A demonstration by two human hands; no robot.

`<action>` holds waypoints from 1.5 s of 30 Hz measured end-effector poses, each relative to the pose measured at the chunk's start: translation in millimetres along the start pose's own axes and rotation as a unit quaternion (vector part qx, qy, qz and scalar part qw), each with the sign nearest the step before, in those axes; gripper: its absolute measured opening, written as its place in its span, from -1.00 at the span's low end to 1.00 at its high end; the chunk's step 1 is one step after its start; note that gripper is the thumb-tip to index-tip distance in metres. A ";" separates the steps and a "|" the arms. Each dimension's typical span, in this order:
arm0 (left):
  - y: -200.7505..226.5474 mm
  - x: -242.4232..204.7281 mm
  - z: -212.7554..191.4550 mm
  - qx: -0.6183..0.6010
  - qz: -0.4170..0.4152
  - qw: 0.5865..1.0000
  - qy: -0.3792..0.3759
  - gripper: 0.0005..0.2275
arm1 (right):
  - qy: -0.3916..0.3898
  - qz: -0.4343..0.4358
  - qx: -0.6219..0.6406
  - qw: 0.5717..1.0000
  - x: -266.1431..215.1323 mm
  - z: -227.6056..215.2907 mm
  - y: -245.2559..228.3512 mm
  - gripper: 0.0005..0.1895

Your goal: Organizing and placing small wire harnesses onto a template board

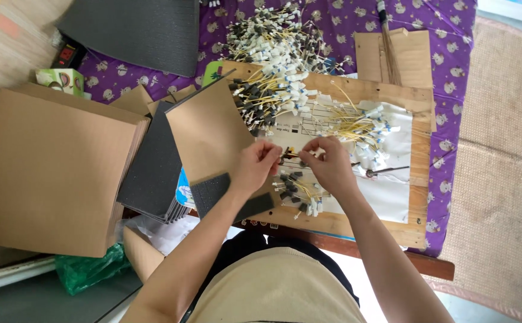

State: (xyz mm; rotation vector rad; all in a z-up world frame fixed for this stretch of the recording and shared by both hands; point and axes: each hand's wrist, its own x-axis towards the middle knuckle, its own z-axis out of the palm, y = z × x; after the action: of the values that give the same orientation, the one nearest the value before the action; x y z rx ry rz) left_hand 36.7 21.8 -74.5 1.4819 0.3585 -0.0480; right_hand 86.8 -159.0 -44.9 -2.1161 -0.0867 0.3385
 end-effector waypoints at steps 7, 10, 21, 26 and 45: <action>5.9 -16.9 -107.4 0.596 0.030 0.787 -0.158 -0.70 | -0.018 0.026 -0.041 0.999 -1.3 -0.3 8.2 -0.84; -19.7 -19.8 -129.2 0.650 0.098 0.715 -0.239 -0.56 | -0.023 0.023 -0.061 0.998 1.4 -1.6 2.9 -0.84; -49.8 -7.2 -143.5 0.638 0.180 0.704 -0.257 -0.67 | -0.063 0.054 -0.107 0.991 -6.3 -3.8 -5.3 -0.83; -27.5 -12.6 -134.0 0.507 0.104 0.837 -0.178 -0.67 | -0.085 0.055 -0.100 0.990 -8.6 -12.0 -20.9 -0.84; -34.3 -29.5 65.6 -0.293 -0.186 0.928 0.134 -0.75 | -0.180 -0.033 -0.050 0.982 12.6 -22.6 19.0 -0.78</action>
State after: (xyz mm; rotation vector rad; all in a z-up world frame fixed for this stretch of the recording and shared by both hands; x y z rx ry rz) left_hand 13.8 -51.2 -96.7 0.8112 0.8014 -0.0362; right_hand 103.7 -185.3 -52.0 -2.1237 -0.3909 0.6871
